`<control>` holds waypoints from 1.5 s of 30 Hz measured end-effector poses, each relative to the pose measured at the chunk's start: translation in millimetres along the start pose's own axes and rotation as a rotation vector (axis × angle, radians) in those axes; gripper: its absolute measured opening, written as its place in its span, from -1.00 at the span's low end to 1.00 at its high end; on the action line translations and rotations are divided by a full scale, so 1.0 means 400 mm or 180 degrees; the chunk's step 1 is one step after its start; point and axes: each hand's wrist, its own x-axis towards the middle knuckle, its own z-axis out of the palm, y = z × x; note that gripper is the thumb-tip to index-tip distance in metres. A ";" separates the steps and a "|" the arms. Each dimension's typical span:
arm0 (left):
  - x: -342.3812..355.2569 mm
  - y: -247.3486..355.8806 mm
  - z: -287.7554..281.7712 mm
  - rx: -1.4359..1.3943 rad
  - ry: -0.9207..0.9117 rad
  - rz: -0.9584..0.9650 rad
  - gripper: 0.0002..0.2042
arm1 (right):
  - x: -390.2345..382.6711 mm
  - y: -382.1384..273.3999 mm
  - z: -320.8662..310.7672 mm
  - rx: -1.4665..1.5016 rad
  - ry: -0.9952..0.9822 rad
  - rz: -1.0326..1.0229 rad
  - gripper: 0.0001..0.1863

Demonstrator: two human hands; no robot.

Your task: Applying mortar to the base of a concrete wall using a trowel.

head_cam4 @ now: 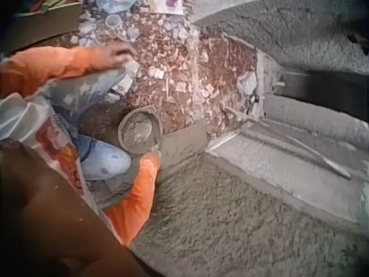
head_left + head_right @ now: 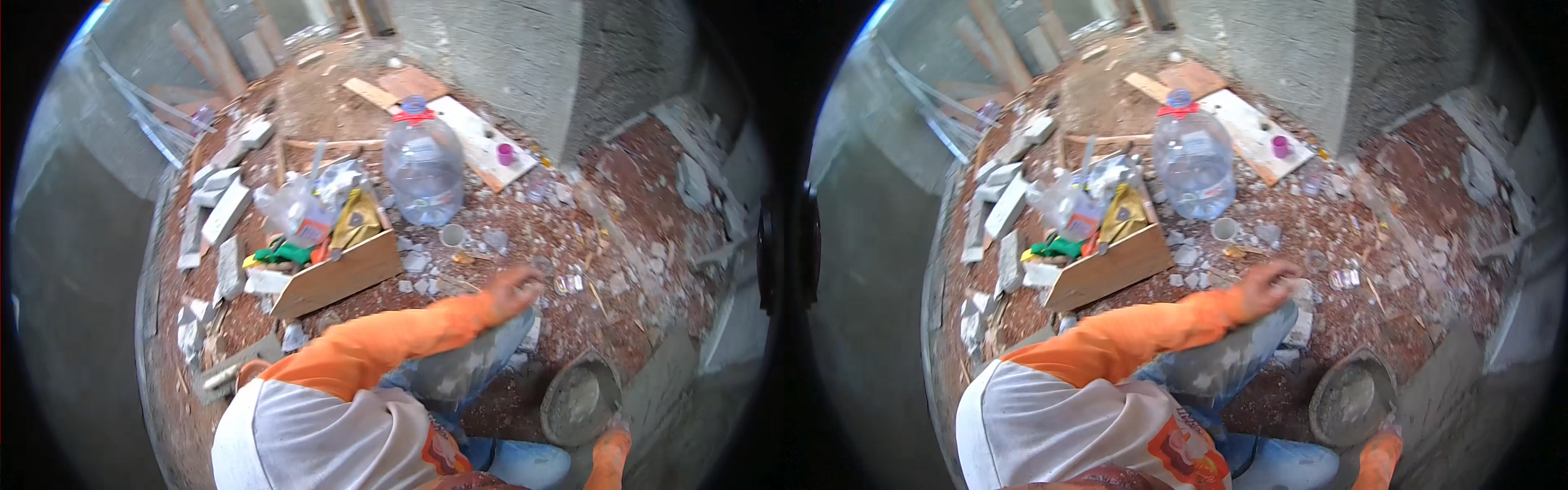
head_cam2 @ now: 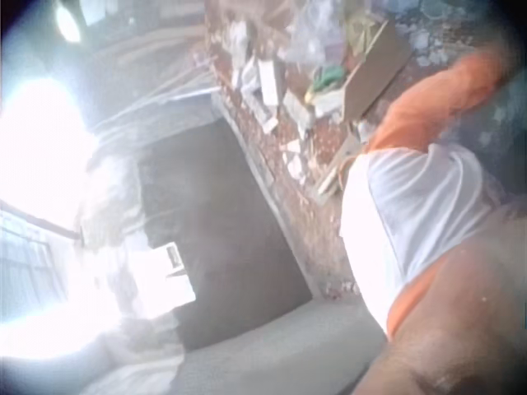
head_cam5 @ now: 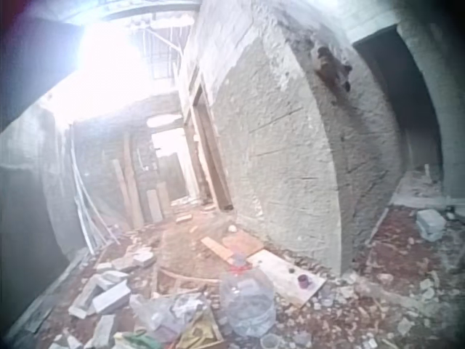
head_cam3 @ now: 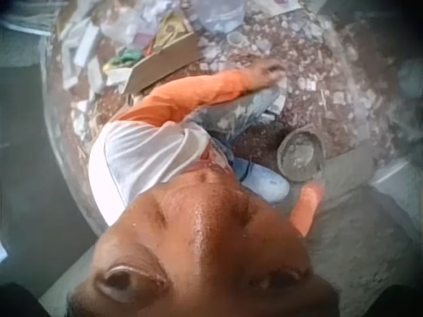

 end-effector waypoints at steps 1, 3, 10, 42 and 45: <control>0.025 0.000 0.113 -0.0497 -0.0403 -0.0711 -0.68 | -0.025 -0.007 -0.015 -0.0105 -0.0042 -0.0019 -0.69; 0.062 -0.038 0.296 -0.0441 -0.0714 -0.1169 -0.60 | -0.076 -0.042 -0.059 -0.0298 -0.0159 -0.0136 -0.69; -0.029 -0.231 0.653 -0.0097 -0.1615 -0.1556 -0.44 | -0.252 -0.136 -0.262 0.2459 -0.0523 0.1819 -0.64; -0.107 -0.212 0.837 -0.0700 -0.2568 -0.2887 -0.37 | -0.099 -0.432 0.050 1.0191 -0.2427 -0.0629 -0.72; -0.128 -0.218 0.837 -0.0808 -0.2044 -0.3206 -0.35 | -0.059 -0.449 -0.017 1.1112 -0.1287 -0.0951 -0.73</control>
